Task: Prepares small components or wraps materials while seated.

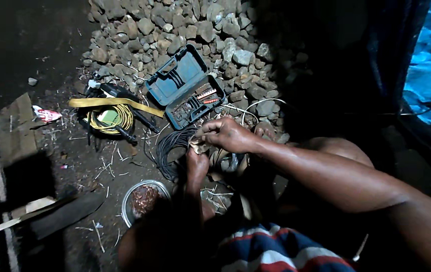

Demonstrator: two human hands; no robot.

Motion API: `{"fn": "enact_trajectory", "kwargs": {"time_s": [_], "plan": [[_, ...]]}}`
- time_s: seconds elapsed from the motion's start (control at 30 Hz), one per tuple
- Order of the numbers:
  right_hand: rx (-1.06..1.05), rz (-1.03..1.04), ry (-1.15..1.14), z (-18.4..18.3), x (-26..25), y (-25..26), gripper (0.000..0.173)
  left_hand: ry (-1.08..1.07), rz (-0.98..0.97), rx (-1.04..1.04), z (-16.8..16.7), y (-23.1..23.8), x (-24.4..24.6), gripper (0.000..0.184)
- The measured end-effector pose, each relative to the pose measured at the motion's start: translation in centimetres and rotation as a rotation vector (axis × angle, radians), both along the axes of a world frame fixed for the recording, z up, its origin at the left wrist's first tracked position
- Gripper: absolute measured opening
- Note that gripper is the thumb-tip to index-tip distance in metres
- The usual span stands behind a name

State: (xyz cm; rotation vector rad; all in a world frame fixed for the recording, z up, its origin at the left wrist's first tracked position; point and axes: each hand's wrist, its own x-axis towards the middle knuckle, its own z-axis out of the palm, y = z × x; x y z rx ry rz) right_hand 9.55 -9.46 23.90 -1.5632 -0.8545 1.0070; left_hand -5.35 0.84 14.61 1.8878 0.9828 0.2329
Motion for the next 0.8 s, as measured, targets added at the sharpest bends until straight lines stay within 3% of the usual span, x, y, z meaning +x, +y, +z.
{"fn": "enact_trajectory", "kwargs": {"time_s": [0.07,0.13,0.2,0.3,0.37,0.5,0.57,0.63,0.7,0.8], "plan": [[0.061,0.018,0.017,-0.3,-0.4,0.0,0.016,-0.054,-0.007,0.018,-0.5,0.1,-0.2,0.032],[0.097,0.058,-0.014,-0.4,-0.8,-0.1,0.013,-0.105,-0.041,0.061,-1.3,0.3,-0.7,0.05],[0.101,0.133,-0.163,-0.6,-1.0,-0.3,0.011,-0.174,-0.08,0.082,-2.1,0.7,-1.1,0.065],[0.055,0.29,-0.485,-0.5,-0.9,-0.6,0.013,-0.226,-0.031,0.022,-2.2,0.9,-0.7,0.064],[-0.063,0.352,-0.632,0.1,-0.4,-0.8,0.016,-0.129,-0.044,0.076,-1.8,1.0,-0.4,0.068],[-0.096,0.051,-0.849,-0.6,0.7,-0.7,0.033,0.043,-0.124,0.231,-1.4,0.6,-0.1,0.056],[-0.141,0.07,-0.879,-0.8,1.2,-0.4,0.046,0.111,-0.16,0.233,-0.5,0.0,0.2,0.045],[-0.244,0.218,-0.834,-0.8,1.1,-0.2,0.051,0.157,-0.192,0.215,0.3,-0.7,0.8,0.04],[-0.33,0.355,-0.784,-1.1,0.6,0.0,0.037,0.204,-0.238,0.198,0.9,-1.2,1.3,0.046],[-0.375,0.396,-0.769,-0.9,0.4,0.1,0.019,0.27,-0.287,0.223,0.9,-1.2,1.7,0.06]]}}
